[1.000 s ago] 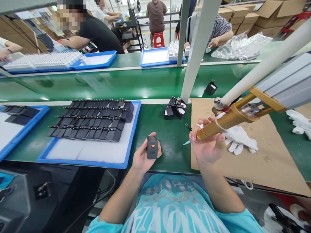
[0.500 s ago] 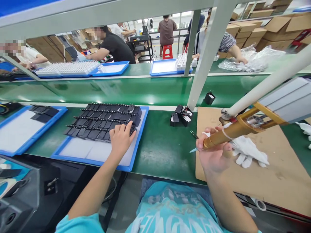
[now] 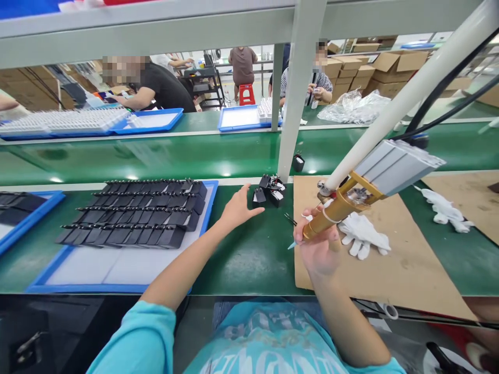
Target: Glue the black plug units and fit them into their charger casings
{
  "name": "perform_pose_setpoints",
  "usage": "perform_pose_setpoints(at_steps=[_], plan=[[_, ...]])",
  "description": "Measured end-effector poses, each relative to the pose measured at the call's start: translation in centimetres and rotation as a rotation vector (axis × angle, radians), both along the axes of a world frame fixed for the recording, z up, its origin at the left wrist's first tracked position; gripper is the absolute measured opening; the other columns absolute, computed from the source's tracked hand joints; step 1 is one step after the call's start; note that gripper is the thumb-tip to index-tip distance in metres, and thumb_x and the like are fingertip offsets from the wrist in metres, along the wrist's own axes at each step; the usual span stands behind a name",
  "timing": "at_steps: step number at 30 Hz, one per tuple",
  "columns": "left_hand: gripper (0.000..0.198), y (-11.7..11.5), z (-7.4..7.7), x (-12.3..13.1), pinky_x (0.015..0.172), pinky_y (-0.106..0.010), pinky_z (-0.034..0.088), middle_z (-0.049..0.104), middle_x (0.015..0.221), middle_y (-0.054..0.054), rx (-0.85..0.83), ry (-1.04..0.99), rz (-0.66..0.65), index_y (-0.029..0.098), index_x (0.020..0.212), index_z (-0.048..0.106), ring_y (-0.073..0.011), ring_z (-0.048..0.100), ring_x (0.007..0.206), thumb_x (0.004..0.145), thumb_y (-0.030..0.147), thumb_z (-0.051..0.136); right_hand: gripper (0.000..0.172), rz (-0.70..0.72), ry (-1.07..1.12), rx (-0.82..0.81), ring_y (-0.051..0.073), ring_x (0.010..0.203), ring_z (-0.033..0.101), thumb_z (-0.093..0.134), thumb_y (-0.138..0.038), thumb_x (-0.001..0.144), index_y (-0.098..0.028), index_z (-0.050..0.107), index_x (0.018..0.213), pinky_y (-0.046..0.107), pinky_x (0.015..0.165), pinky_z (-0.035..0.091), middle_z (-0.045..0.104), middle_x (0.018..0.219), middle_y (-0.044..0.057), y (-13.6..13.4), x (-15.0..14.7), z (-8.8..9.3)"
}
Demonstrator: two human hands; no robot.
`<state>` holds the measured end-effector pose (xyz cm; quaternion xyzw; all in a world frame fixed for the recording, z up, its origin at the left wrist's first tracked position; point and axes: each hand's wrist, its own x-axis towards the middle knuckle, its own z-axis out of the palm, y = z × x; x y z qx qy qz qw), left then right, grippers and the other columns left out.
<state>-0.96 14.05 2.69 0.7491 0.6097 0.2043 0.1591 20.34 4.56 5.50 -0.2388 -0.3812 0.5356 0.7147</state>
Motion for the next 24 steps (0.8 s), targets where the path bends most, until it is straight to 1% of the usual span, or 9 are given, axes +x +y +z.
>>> perform_pose_setpoints(at_steps=[1,3,5,7,10,13,16,19,24], plan=[[0.085,1.1,-0.4,0.8,0.091,-0.042,0.049,0.057,0.135,-0.019,-0.054,-0.045,-0.003,0.014,0.144,0.031,-0.0337,0.059,0.118,0.077,0.050,0.070,0.036,-0.003,-0.007,-0.001,0.009,0.051,0.052,0.055,-0.057,0.081,-0.029,0.054,0.103,0.027,0.044,0.038,0.053,0.099,0.001,0.0,0.1,0.0],[0.065,2.4,-0.7,1.4,0.086,-0.039,0.051,0.066,0.124,-0.015,-0.105,-0.084,0.000,0.017,0.137,0.042,-0.0308,0.066,0.106,0.080,0.036,0.067,0.036,-0.010,-0.018,-0.005,0.009,0.051,0.051,0.054,-0.057,0.081,-0.029,0.054,0.103,0.027,0.044,0.039,0.054,0.100,0.001,-0.1,0.2,-0.1],[0.047,2.2,-0.4,1.1,0.082,-0.035,0.052,0.071,0.115,-0.010,-0.119,-0.085,-0.017,0.021,0.125,0.053,-0.0272,0.070,0.095,0.079,0.024,0.064,0.035,-0.014,-0.019,-0.006,0.009,0.051,0.051,0.054,-0.057,0.081,-0.029,0.054,0.102,0.027,0.043,0.038,0.054,0.101,0.001,-0.1,0.3,-0.3],[0.041,0.5,0.1,0.0,0.079,-0.032,0.053,0.074,0.109,-0.005,-0.143,-0.082,-0.061,0.024,0.116,0.059,-0.0243,0.071,0.089,0.075,0.019,0.064,0.035,-0.018,-0.015,-0.002,0.009,0.050,0.051,0.053,-0.057,0.081,-0.029,0.054,0.101,0.027,0.042,0.038,0.055,0.101,0.001,-0.1,0.4,-0.3],[0.041,-3.9,0.5,-1.5,0.078,-0.030,0.054,0.073,0.108,-0.001,-0.197,-0.119,-0.139,0.026,0.116,0.059,-0.0214,0.071,0.087,0.075,0.023,0.064,0.035,-0.025,-0.010,-0.005,0.009,0.049,0.051,0.054,-0.057,0.080,-0.028,0.054,0.099,0.027,0.041,0.037,0.055,0.099,0.001,-0.1,0.4,-0.2],[0.040,-8.9,0.2,-2.1,0.081,-0.031,0.054,0.072,0.111,-0.001,-0.235,-0.169,-0.168,0.027,0.117,0.059,-0.0205,0.070,0.091,0.078,0.024,0.061,0.037,-0.015,-0.003,-0.016,0.009,0.048,0.051,0.055,-0.059,0.078,-0.029,0.054,0.100,0.027,0.041,0.038,0.055,0.099,0.001,-0.1,0.4,-0.2],[0.040,-12.4,-0.7,-1.9,0.089,-0.033,0.053,0.070,0.116,-0.002,-0.224,-0.220,-0.139,0.026,0.120,0.058,-0.0209,0.068,0.101,0.080,0.026,0.061,0.037,-0.003,0.008,-0.009,0.009,0.049,0.052,0.055,-0.058,0.079,-0.029,0.054,0.101,0.027,0.041,0.038,0.055,0.100,0.000,0.0,0.2,-0.2],[0.041,-13.8,-1.7,-1.7,0.093,-0.035,0.051,0.069,0.117,-0.005,-0.169,-0.332,-0.060,0.024,0.119,0.058,-0.0210,0.066,0.104,0.080,0.032,0.067,0.037,0.000,0.001,-0.002,0.009,0.049,0.052,0.055,-0.057,0.079,-0.030,0.053,0.105,0.027,0.040,0.038,0.055,0.100,0.000,0.1,-0.2,-0.1],[0.047,-14.3,-2.9,-1.4,0.093,-0.036,0.049,0.071,0.113,-0.007,-0.149,-0.545,0.022,0.024,0.126,0.052,-0.0205,0.066,0.103,0.082,0.029,0.066,0.035,0.028,0.002,0.013,0.008,0.049,0.052,0.058,-0.056,0.081,-0.030,0.051,0.103,0.025,0.040,0.037,0.057,0.098,-0.001,0.0,-1.7,0.5]])
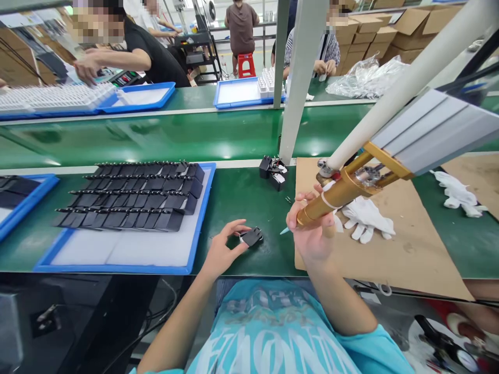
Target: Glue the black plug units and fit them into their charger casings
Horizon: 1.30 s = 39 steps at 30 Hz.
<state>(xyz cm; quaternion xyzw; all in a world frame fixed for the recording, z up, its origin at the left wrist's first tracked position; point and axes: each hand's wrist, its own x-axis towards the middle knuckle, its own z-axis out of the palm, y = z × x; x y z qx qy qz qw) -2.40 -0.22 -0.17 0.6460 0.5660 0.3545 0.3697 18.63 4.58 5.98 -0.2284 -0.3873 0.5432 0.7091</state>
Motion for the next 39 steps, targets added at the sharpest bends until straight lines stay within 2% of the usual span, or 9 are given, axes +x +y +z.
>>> perform_pose_setpoints(at_steps=[6,12,14,16,19,24,32,36,39], plan=[[0.048,-0.9,-0.9,1.2,0.096,-0.038,0.047,0.068,0.118,-0.007,0.064,0.017,0.038,0.024,0.124,0.056,-0.0227,0.063,0.109,0.079,0.034,0.070,0.033,0.073,0.049,0.063,0.007,0.051,0.054,0.058,-0.051,0.085,-0.030,0.053,0.109,0.023,0.040,0.036,0.057,0.100,-0.001,-0.2,-1.2,0.3],[0.038,0.3,-2.0,1.6,0.086,-0.034,0.053,0.070,0.106,-0.008,-0.040,-0.219,0.218,0.020,0.120,0.059,-0.0199,0.068,0.094,0.088,0.042,0.059,0.039,0.066,0.040,0.044,0.007,0.049,0.051,0.058,-0.055,0.082,-0.030,0.052,0.113,0.022,0.038,0.035,0.056,0.098,-0.001,-0.3,-1.9,0.4],[0.030,0.6,-1.8,1.4,0.088,-0.034,0.053,0.068,0.113,-0.010,0.010,-0.177,0.187,0.020,0.108,0.065,-0.0208,0.067,0.101,0.090,0.041,0.056,0.040,0.066,0.039,0.035,0.006,0.048,0.050,0.058,-0.056,0.082,-0.030,0.052,0.112,0.022,0.038,0.035,0.056,0.097,-0.001,-0.3,-2.1,0.5],[0.029,0.4,-1.5,1.2,0.095,-0.036,0.050,0.065,0.123,-0.009,0.065,-0.037,0.079,0.022,0.110,0.067,-0.0224,0.063,0.111,0.088,0.040,0.060,0.041,0.067,0.039,0.027,0.006,0.048,0.049,0.058,-0.057,0.081,-0.029,0.051,0.110,0.022,0.037,0.035,0.056,0.096,0.000,-0.2,-2.4,0.6],[0.051,-0.1,-1.3,1.2,0.097,-0.040,0.049,0.066,0.122,-0.008,0.100,0.155,-0.037,0.023,0.123,0.059,-0.0243,0.062,0.112,0.077,0.038,0.074,0.046,0.076,0.035,0.014,0.006,0.046,0.048,0.058,-0.060,0.079,-0.028,0.049,0.111,0.022,0.036,0.035,0.057,0.094,0.000,-0.2,-2.8,0.7],[0.032,-0.7,-1.3,2.1,0.079,-0.033,0.054,0.073,0.100,-0.006,0.132,0.260,0.088,0.020,0.109,0.061,-0.0212,0.069,0.089,0.082,0.035,0.069,0.051,0.105,0.044,0.024,0.006,0.045,0.047,0.059,-0.062,0.078,-0.029,0.049,0.115,0.022,0.034,0.035,0.056,0.093,0.000,-0.2,-3.5,0.9],[0.032,-1.4,0.5,2.9,0.062,-0.022,0.051,0.073,0.093,-0.002,0.229,0.219,0.090,0.020,0.107,0.061,-0.0151,0.068,0.073,0.079,0.031,0.071,0.038,0.122,0.073,0.067,0.005,0.047,0.050,0.058,-0.057,0.082,-0.027,0.057,0.106,0.021,0.036,0.035,0.056,0.095,0.000,-0.4,-3.6,0.7],[0.030,-1.5,1.1,2.9,0.064,-0.022,0.051,0.073,0.090,-0.002,0.240,0.224,0.083,0.020,0.105,0.061,-0.0148,0.068,0.074,0.078,0.030,0.071,0.031,0.108,0.065,0.079,0.005,0.047,0.050,0.057,-0.055,0.084,-0.026,0.056,0.096,0.021,0.037,0.035,0.056,0.095,-0.001,-0.5,-3.5,0.8],[0.032,-1.6,1.0,2.9,0.066,-0.023,0.051,0.073,0.091,-0.001,0.229,0.222,0.095,0.020,0.106,0.061,-0.0149,0.068,0.074,0.078,0.030,0.071,0.040,0.092,0.021,0.055,0.005,0.046,0.047,0.055,-0.061,0.081,-0.028,0.052,0.104,0.022,0.035,0.035,0.056,0.098,0.001,-0.5,-3.5,1.2]])
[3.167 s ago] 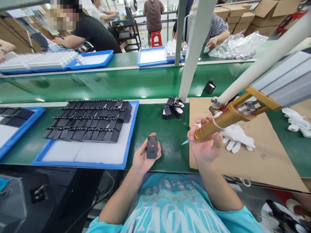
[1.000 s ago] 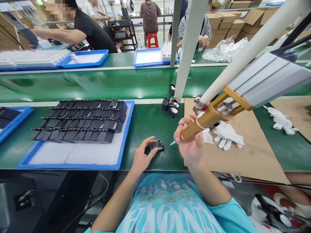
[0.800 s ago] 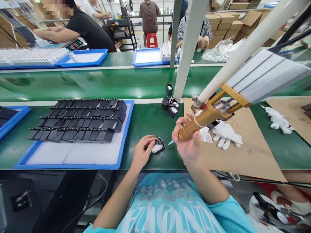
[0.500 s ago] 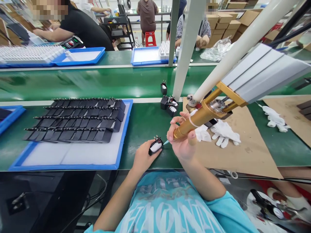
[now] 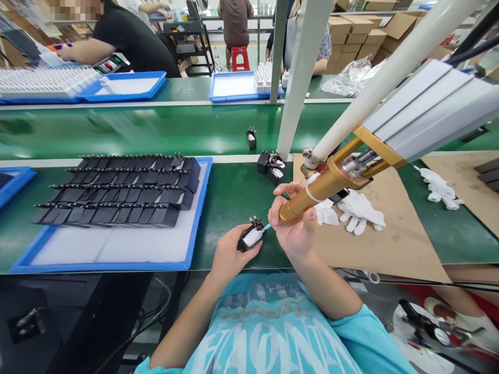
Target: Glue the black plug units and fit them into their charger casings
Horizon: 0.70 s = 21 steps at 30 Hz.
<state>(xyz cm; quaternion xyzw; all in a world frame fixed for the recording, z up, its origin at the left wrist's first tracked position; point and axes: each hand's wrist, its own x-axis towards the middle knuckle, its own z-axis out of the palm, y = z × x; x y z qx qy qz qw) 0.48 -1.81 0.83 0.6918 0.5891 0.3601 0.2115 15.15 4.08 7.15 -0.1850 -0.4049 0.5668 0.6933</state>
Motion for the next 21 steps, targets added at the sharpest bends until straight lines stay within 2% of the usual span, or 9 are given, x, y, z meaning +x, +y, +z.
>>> perform_pose_setpoints(at_steps=[3,8,12,18,21], plan=[[0.032,0.1,-0.3,0.1,0.067,-0.023,0.051,0.073,0.092,-0.001,-0.028,-0.014,0.017,0.021,0.106,0.060,-0.0150,0.068,0.075,0.078,0.031,0.071,0.048,-0.012,0.007,-0.012,0.006,0.045,0.046,0.056,-0.063,0.079,-0.030,0.050,0.113,0.023,0.033,0.034,0.055,0.099,0.001,-0.1,-0.2,0.3],[0.031,0.7,-0.7,0.7,0.064,-0.023,0.050,0.073,0.088,-0.001,-0.087,-0.058,0.040,0.020,0.104,0.059,-0.0148,0.067,0.070,0.078,0.031,0.070,0.045,0.016,0.050,-0.014,0.006,0.046,0.049,0.057,-0.060,0.080,-0.030,0.050,0.112,0.023,0.034,0.035,0.054,0.099,0.000,-0.3,-1.1,0.5],[0.027,1.0,-0.4,1.7,0.063,-0.023,0.050,0.072,0.087,0.000,-0.057,-0.135,0.014,0.020,0.101,0.061,-0.0143,0.066,0.068,0.076,0.027,0.068,0.047,0.053,0.067,0.005,0.006,0.046,0.049,0.058,-0.061,0.080,-0.030,0.049,0.114,0.023,0.034,0.036,0.054,0.099,0.000,-0.3,-1.9,0.6],[0.028,1.0,-0.6,2.4,0.066,-0.025,0.051,0.072,0.088,-0.001,0.005,-0.163,0.051,0.022,0.099,0.062,-0.0170,0.067,0.072,0.073,0.028,0.070,0.040,0.061,0.012,0.020,0.005,0.043,0.046,0.054,-0.063,0.080,-0.028,0.046,0.096,0.023,0.032,0.033,0.053,0.097,0.000,-0.5,-2.2,1.0],[0.030,1.2,-0.7,2.3,0.067,-0.026,0.052,0.073,0.088,-0.001,-0.017,-0.135,0.044,0.022,0.101,0.061,-0.0176,0.068,0.073,0.073,0.030,0.071,0.042,0.037,-0.007,-0.002,0.006,0.043,0.045,0.053,-0.066,0.078,-0.029,0.042,0.095,0.024,0.033,0.034,0.052,0.098,0.000,-0.5,-2.1,1.1]])
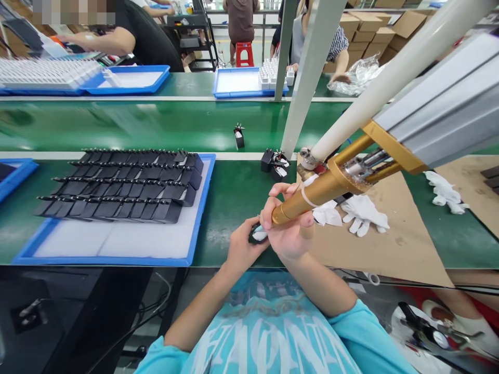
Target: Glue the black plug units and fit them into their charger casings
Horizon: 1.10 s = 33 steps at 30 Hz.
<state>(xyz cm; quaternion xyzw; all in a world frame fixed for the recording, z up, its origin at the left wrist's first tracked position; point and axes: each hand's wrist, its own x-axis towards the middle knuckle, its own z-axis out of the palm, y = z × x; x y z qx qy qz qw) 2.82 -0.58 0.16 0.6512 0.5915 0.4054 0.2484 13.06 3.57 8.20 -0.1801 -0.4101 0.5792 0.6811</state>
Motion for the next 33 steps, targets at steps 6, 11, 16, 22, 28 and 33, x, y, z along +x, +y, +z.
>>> perform_pose_setpoints(at_steps=[6,11,16,22,28,33], plan=[[0.033,1.0,-0.8,-1.7,0.076,-0.031,0.053,0.073,0.100,-0.005,-0.089,0.167,0.072,0.021,0.112,0.058,-0.0217,0.070,0.088,0.083,0.035,0.066,0.043,-0.147,-0.065,-0.010,0.009,0.049,0.048,0.048,-0.065,0.078,-0.034,0.040,0.107,0.028,0.041,0.040,0.054,0.113,0.003,0.9,1.2,-0.9],[0.033,1.7,-2.2,-3.9,0.084,-0.039,0.052,0.069,0.103,-0.009,-0.031,0.273,0.131,0.019,0.111,0.060,-0.0252,0.065,0.095,0.083,0.036,0.066,0.031,-0.349,-0.231,0.013,0.012,0.067,0.060,0.057,-0.043,0.082,-0.035,0.045,0.109,0.033,0.062,0.051,0.054,0.120,0.002,3.5,5.0,-2.9],[0.034,1.8,-3.0,-4.6,0.085,-0.041,0.052,0.066,0.102,-0.008,-0.029,0.201,0.114,0.020,0.112,0.061,-0.0245,0.064,0.096,0.083,0.035,0.066,0.042,-0.657,-0.560,-0.037,0.015,0.091,0.064,0.066,-0.033,0.080,-0.031,0.046,0.116,0.037,0.085,0.053,0.053,0.125,0.005,7.1,9.7,-4.7],[0.037,1.4,-3.2,-5.0,0.089,-0.042,0.050,0.066,0.109,-0.009,-0.054,0.098,0.070,0.022,0.118,0.059,-0.0253,0.063,0.102,0.084,0.035,0.065,0.067,-0.813,-0.902,0.000,0.027,0.134,0.046,0.060,-0.035,0.085,-0.030,0.027,0.142,0.056,0.108,0.040,0.039,0.146,0.014,8.7,13.2,-5.7],[0.039,1.3,-3.1,-4.9,0.090,-0.044,0.049,0.067,0.112,-0.009,-0.094,0.060,0.044,0.022,0.121,0.059,-0.0265,0.062,0.104,0.084,0.032,0.064,0.054,-0.877,-1.193,0.394,0.032,0.132,0.046,0.061,-0.035,0.084,-0.024,0.043,0.133,0.059,0.107,0.039,0.050,0.134,0.015,11.2,7.3,-2.6],[0.044,1.3,-2.6,-5.0,0.092,-0.046,0.048,0.066,0.117,-0.010,-0.109,0.032,0.005,0.022,0.126,0.056,-0.0272,0.060,0.107,0.084,0.028,0.064,0.050,-0.154,-1.488,0.388,0.024,0.101,0.064,0.060,-0.040,0.087,-0.020,0.051,0.132,0.045,0.090,0.053,0.054,0.133,0.012,20.0,-6.9,-0.3]])
